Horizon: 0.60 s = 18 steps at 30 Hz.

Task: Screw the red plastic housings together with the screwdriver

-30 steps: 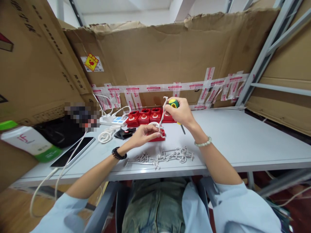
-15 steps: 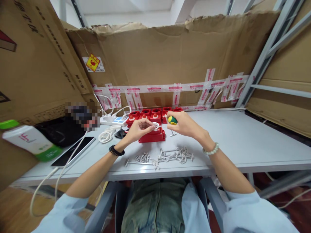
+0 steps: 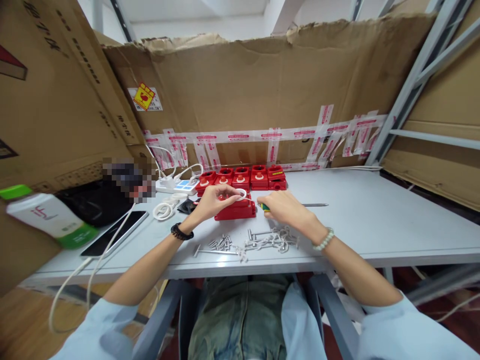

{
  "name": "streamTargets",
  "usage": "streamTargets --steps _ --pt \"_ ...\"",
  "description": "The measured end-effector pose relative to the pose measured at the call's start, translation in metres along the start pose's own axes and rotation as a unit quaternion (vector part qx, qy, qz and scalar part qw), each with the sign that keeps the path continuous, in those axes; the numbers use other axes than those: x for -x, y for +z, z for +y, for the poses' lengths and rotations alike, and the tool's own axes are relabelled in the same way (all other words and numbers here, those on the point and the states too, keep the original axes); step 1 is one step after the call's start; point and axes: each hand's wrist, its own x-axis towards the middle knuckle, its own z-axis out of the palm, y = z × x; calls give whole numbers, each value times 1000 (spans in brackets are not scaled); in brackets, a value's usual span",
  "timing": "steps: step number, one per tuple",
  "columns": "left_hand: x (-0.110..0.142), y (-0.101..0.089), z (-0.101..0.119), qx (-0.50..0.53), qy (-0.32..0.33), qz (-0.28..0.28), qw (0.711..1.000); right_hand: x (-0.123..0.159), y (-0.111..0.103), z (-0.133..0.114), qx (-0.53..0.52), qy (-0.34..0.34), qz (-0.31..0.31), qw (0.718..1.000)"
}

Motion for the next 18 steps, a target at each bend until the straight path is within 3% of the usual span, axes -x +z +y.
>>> streamTargets --steps 6,9,11,13,15,18 --pt "2 4 3 16 3 -33 999 -2 20 8 -54 -31 -16 998" --pt "3 4 6 20 15 -39 999 0 20 10 -110 -34 12 993" --pt "4 4 8 30 27 -49 998 2 15 11 -155 -12 83 984" --pt "6 4 10 41 37 -55 997 4 8 11 -187 40 204 960" --pt "6 4 11 51 44 -57 996 7 -1 11 -210 96 338 912" --pt "7 5 11 60 45 -57 996 12 -11 7 -263 127 513 808"
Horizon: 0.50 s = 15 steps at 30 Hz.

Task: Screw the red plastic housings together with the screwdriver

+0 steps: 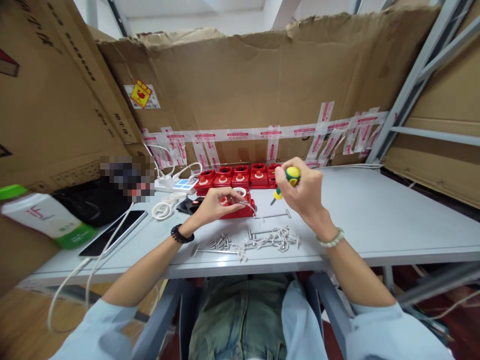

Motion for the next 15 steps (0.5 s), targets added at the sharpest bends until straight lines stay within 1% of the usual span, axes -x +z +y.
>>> streamTargets --steps 2,3,4,7,9,13,15 --pt "0 0 -1 5 0 2 1000 0 -3 -6 -82 12 102 991" --pt "-1 1 -1 7 1 4 1000 0 -4 -9 -124 20 138 982" --pt "-1 1 -2 9 3 6 1000 1 -4 -12 -160 29 159 974" --pt "-1 2 0 13 8 12 1000 5 -1 -17 -209 50 164 963" --pt "-1 3 1 21 11 13 1000 8 3 -19 -215 53 157 963" --pt "0 4 4 27 13 2 1000 17 13 -24 -225 53 180 956" --pt "0 5 3 23 13 2 1000 23 16 -29 -221 49 180 957"
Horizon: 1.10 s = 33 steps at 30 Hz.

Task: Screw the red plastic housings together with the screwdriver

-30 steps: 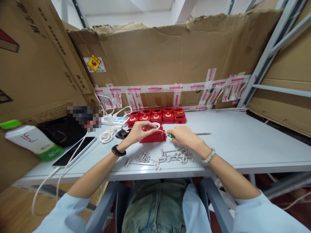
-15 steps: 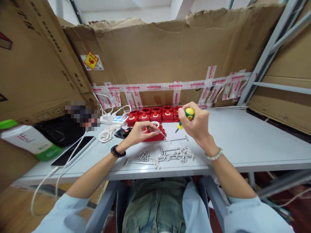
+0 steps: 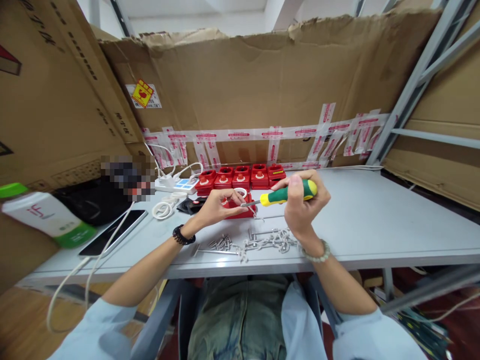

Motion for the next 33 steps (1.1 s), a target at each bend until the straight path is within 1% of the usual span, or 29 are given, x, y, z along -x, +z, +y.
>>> streamTargets --steps 3,6,14,19,23,26,29,33 --pt "0 0 -2 0 5 13 1000 10 1 -5 3 -24 -3 1000" --pt "0 0 -4 6 6 25 1000 16 1 -7 4 -60 7 998" --pt "0 1 -4 3 12 25 1000 15 2 11 -15 -121 32 992" --pt "1 1 -5 16 1 26 1000 15 1 14 -28 -137 50 989" --pt "1 1 -5 26 -7 18 999 15 1 14 -26 -132 50 990" --pt "1 2 -5 54 -12 14 998 15 2 14 -39 -131 59 989" --pt "1 2 -6 93 -4 22 995 14 3 14 -45 -136 71 987" --pt "1 1 -8 87 -12 44 995 14 4 15 -48 -142 78 986"
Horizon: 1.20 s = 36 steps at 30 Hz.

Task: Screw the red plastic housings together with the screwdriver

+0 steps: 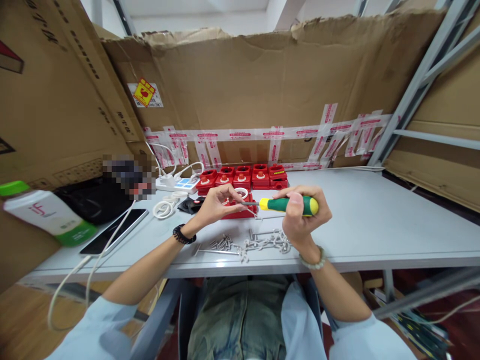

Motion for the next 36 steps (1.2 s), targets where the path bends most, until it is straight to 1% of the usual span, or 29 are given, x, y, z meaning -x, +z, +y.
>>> streamTargets --steps 3,9,12,16,20,25,31,36 --pt "0 -1 -1 11 -12 5 1000 0 -1 1 1 6 2 1000" --pt "1 -1 -3 23 -8 6 1000 -2 -2 1 10 44 3 999" --pt "0 0 -1 41 -9 13 999 -3 -3 2 1 58 8 998" --pt "-1 1 1 92 -8 12 996 -3 -3 4 -19 77 12 997" --pt "-2 1 2 98 -11 16 995 -3 -3 4 -38 96 17 995" --pt "-1 2 2 82 -19 12 996 -3 -3 1 -38 100 34 994" --pt "0 2 2 87 -35 4 996 -3 -2 -1 -47 105 29 993" --pt "1 1 3 96 -45 -3 994 -2 -3 -1 -51 71 22 996"
